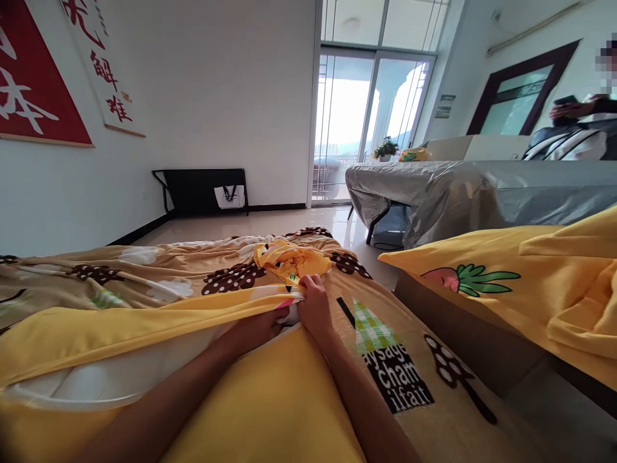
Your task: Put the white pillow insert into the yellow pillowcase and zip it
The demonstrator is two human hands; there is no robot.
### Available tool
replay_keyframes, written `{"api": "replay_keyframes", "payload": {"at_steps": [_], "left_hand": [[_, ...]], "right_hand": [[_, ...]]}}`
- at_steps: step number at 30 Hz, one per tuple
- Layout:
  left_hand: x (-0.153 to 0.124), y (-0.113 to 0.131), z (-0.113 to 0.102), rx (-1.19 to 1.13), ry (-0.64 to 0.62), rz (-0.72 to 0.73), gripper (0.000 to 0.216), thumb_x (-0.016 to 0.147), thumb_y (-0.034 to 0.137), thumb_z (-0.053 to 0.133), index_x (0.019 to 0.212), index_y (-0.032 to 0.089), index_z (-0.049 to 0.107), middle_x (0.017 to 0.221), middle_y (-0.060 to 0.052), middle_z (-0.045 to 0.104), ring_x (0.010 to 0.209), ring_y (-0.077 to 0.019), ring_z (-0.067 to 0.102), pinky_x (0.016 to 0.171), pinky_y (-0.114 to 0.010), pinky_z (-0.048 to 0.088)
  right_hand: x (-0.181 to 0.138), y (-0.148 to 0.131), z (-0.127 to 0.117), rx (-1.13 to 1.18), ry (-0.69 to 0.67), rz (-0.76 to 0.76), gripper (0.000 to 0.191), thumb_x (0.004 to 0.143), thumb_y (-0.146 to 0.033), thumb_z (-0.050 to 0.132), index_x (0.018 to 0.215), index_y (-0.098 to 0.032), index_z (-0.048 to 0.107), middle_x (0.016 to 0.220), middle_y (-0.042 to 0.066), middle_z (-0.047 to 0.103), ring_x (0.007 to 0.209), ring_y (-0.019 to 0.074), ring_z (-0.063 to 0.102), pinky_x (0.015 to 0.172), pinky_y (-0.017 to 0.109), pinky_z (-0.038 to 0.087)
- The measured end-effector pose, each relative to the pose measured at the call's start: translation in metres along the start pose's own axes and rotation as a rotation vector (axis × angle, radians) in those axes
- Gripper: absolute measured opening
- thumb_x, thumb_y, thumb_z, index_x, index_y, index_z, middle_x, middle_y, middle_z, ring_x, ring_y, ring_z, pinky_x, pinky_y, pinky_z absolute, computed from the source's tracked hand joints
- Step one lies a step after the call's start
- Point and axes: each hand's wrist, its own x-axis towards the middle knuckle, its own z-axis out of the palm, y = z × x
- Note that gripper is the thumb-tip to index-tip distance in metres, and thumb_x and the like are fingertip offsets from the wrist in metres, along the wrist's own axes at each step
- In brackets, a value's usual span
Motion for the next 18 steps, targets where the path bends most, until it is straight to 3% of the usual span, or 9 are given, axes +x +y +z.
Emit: {"api": "replay_keyframes", "payload": {"at_steps": [2,5,8,13,15,18], "left_hand": [[0.001,0.001,-0.002,-0.011,-0.026,-0.034,0.032,0.071,0.011,0.044,0.096,0.02,0.062,0.115,-0.006,0.061,0.107,-0.023,0.053,0.097,-0.038,0.042],[0.004,0.001,-0.004,-0.084,-0.016,-0.083,0.041,0.072,0.014,0.049,0.111,0.02,0.058,0.123,-0.004,0.058,0.113,-0.0231,0.051,0.103,-0.039,0.038],[0.005,0.0,-0.007,-0.225,-0.007,-0.129,0.046,0.08,0.031,0.051,0.126,0.027,0.048,0.131,0.002,0.054,0.118,-0.0196,0.05,0.105,-0.035,0.038],[0.012,0.0,-0.005,-0.372,-0.012,-0.213,0.048,0.078,0.045,0.058,0.123,0.03,0.052,0.126,0.002,0.058,0.113,-0.0204,0.054,0.1,-0.034,0.043],[0.013,0.005,-0.005,-0.301,-0.013,-0.145,0.036,0.079,0.041,0.057,0.113,0.029,0.058,0.117,0.002,0.063,0.107,-0.0194,0.056,0.099,-0.033,0.043],[0.008,0.021,-0.008,-0.151,-0.061,0.084,0.023,0.087,0.032,0.043,0.1,0.027,0.062,0.109,0.001,0.065,0.101,-0.0164,0.056,0.098,-0.03,0.041]], "right_hand": [[0.0,-0.002,-0.002,0.043,-0.005,0.003,0.029,0.054,-0.007,0.04,0.076,-0.018,0.055,0.082,0.005,0.058,0.077,0.0164,0.053,0.069,0.024,0.039],[-0.001,-0.006,-0.007,0.103,-0.046,0.055,0.028,0.054,-0.008,0.041,0.077,-0.019,0.054,0.074,0.002,0.062,0.07,0.0156,0.054,0.063,0.023,0.038],[0.0,-0.011,-0.011,0.122,-0.059,0.103,0.03,0.053,-0.008,0.041,0.078,-0.02,0.053,0.072,0.002,0.063,0.066,0.0153,0.054,0.06,0.022,0.037],[0.003,-0.007,-0.015,0.189,-0.119,0.084,0.028,0.055,-0.009,0.042,0.079,-0.019,0.053,0.071,0.0,0.063,0.065,0.0143,0.054,0.059,0.022,0.037],[0.005,-0.003,-0.018,0.191,-0.185,0.062,0.027,0.058,-0.01,0.044,0.08,-0.019,0.056,0.072,0.0,0.063,0.066,0.0141,0.054,0.059,0.022,0.038],[0.005,0.001,-0.024,0.124,-0.309,0.036,0.036,0.056,-0.008,0.048,0.088,-0.018,0.06,0.077,0.0,0.066,0.071,0.0147,0.056,0.063,0.022,0.039]]}}
